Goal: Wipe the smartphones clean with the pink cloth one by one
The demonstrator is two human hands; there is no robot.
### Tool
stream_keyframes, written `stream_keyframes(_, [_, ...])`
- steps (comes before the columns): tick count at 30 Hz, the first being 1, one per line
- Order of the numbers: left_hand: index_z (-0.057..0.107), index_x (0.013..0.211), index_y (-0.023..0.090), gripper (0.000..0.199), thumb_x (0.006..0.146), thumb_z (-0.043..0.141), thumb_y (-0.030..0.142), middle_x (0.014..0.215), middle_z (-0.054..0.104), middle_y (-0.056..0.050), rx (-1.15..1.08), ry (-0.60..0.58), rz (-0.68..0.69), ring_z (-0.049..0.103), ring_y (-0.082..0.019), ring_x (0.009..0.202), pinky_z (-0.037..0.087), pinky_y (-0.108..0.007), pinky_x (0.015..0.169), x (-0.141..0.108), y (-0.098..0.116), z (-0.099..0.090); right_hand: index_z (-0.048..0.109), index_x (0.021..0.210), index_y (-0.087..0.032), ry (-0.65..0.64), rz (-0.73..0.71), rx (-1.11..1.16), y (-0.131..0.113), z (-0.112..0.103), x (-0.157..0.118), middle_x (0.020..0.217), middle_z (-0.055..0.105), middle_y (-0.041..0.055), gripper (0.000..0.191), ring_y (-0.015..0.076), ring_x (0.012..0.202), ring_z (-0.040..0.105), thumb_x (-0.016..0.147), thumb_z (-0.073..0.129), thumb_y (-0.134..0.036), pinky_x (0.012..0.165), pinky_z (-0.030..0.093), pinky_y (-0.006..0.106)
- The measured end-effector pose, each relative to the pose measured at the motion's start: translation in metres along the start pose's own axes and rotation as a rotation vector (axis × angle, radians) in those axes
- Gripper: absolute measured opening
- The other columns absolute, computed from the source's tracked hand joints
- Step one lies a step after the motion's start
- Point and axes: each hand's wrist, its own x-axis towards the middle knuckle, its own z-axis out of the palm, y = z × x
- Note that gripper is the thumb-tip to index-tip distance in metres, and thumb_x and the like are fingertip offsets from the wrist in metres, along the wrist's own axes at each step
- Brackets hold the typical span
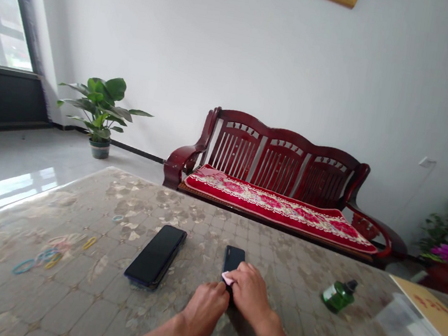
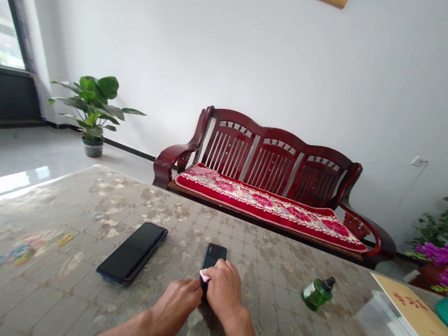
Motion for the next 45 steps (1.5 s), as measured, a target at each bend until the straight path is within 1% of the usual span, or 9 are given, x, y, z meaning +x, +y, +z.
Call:
stream_keyframes(5, [0.070, 0.096, 0.012, 0.022, 0.089, 0.051, 0.003, 0.095, 0.069, -0.012, 0.002, 0.001, -0.007, 0.066, -0.027, 0.094, 0.054, -0.035, 0.079, 0.002, -0.002, 0.002, 0.076, 0.102, -0.030, 0.053, 0.062, -0.032, -0.003, 0.001, 0.003, 0.094, 0.066, 0.0052, 0.035, 0.0202, 0.094, 0.055, 0.090, 0.047, -0.013, 0.080, 0.035, 0.028])
stream_keyframes(12, [0.066, 0.104, 0.014, 0.025, 0.089, 0.049, 0.002, 0.097, 0.069, -0.010, -0.027, 0.059, -0.008, 0.066, -0.024, 0.094, 0.052, -0.031, 0.080, 0.001, -0.002, 0.007, 0.075, 0.083, -0.027, 0.053, 0.011, 0.017, -0.011, 0.004, -0.026, 0.087, 0.065, 0.0029, 0.030, 0.0181, 0.088, 0.055, 0.094, 0.049, -0.018, 0.076, 0.033, 0.028])
stream_keyframes(19, [0.067, 0.094, 0.017, 0.021, 0.090, 0.050, 0.005, 0.094, 0.068, -0.009, -0.045, 0.083, -0.030, 0.066, -0.023, 0.093, 0.051, -0.029, 0.080, 0.005, -0.006, 0.017, 0.076, 0.097, -0.028, 0.098, 0.096, -0.018, -0.005, 0.002, -0.007, 0.093, 0.067, 0.0045, 0.031, 0.0196, 0.092, 0.055, 0.091, 0.049, -0.013, 0.080, 0.035, 0.028])
stream_keyframes(25, [0.066, 0.101, 0.018, 0.023, 0.092, 0.048, 0.006, 0.098, 0.068, -0.007, -0.089, 0.073, -0.058, 0.066, -0.020, 0.093, 0.050, -0.027, 0.080, 0.002, -0.007, 0.009, 0.075, 0.085, -0.028, 0.075, 0.055, 0.022, -0.006, 0.006, -0.021, 0.087, 0.065, 0.0028, 0.030, 0.0180, 0.090, 0.055, 0.090, 0.050, -0.013, 0.076, 0.034, 0.027])
stream_keyframes(34, [0.066, 0.098, 0.020, 0.015, 0.094, 0.052, 0.016, 0.101, 0.068, -0.005, -0.165, 0.053, -0.131, 0.066, -0.020, 0.097, 0.047, -0.025, 0.081, -0.003, -0.006, -0.004, 0.077, 0.088, -0.029, 0.073, 0.111, 0.067, 0.005, -0.001, -0.019, 0.088, 0.067, 0.0038, 0.031, 0.0189, 0.091, 0.057, 0.088, 0.050, -0.012, 0.077, 0.035, 0.027])
stream_keyframes(37, [0.065, 0.102, 0.023, 0.014, 0.095, 0.053, 0.022, 0.105, 0.068, -0.002, -0.289, 0.125, -0.154, 0.067, -0.018, 0.097, 0.047, -0.023, 0.081, -0.006, -0.009, -0.007, 0.077, 0.089, -0.030, 0.093, 0.059, 0.130, 0.002, -0.002, -0.022, 0.088, 0.066, 0.0021, 0.031, 0.0178, 0.093, 0.057, 0.088, 0.052, -0.012, 0.078, 0.037, 0.026])
stream_keyframes(40, [0.060, 0.111, 0.025, 0.018, 0.098, 0.048, 0.025, 0.106, 0.070, -0.001, -0.530, 0.284, -0.239, 0.068, -0.016, 0.095, 0.049, -0.023, 0.081, -0.004, -0.014, -0.006, 0.075, 0.096, -0.031, 0.178, 0.089, 0.201, -0.003, -0.003, -0.025, 0.092, 0.067, 0.0017, 0.029, 0.0175, 0.094, 0.058, 0.092, 0.050, -0.016, 0.081, 0.039, 0.025])
stream_keyframes(43, [0.050, 0.129, 0.023, 0.032, 0.098, 0.042, 0.026, 0.107, 0.072, -0.003, -0.775, 0.384, -0.292, 0.069, -0.016, 0.093, 0.051, -0.025, 0.082, 0.001, -0.017, -0.001, 0.075, 0.091, -0.030, 0.229, 0.107, 0.270, -0.012, 0.003, -0.024, 0.089, 0.068, 0.0016, 0.026, 0.0177, 0.091, 0.059, 0.093, 0.051, -0.020, 0.079, 0.040, 0.025])
stream_keyframes(45, [0.051, 0.130, 0.020, 0.035, 0.097, 0.044, 0.027, 0.109, 0.072, -0.005, -0.843, 0.403, -0.276, 0.069, -0.017, 0.093, 0.052, -0.026, 0.082, 0.004, -0.020, 0.004, 0.074, 0.088, -0.028, 0.247, 0.092, 0.310, -0.018, 0.009, -0.022, 0.088, 0.069, 0.0016, 0.025, 0.0179, 0.091, 0.060, 0.091, 0.052, -0.018, 0.080, 0.041, 0.024])
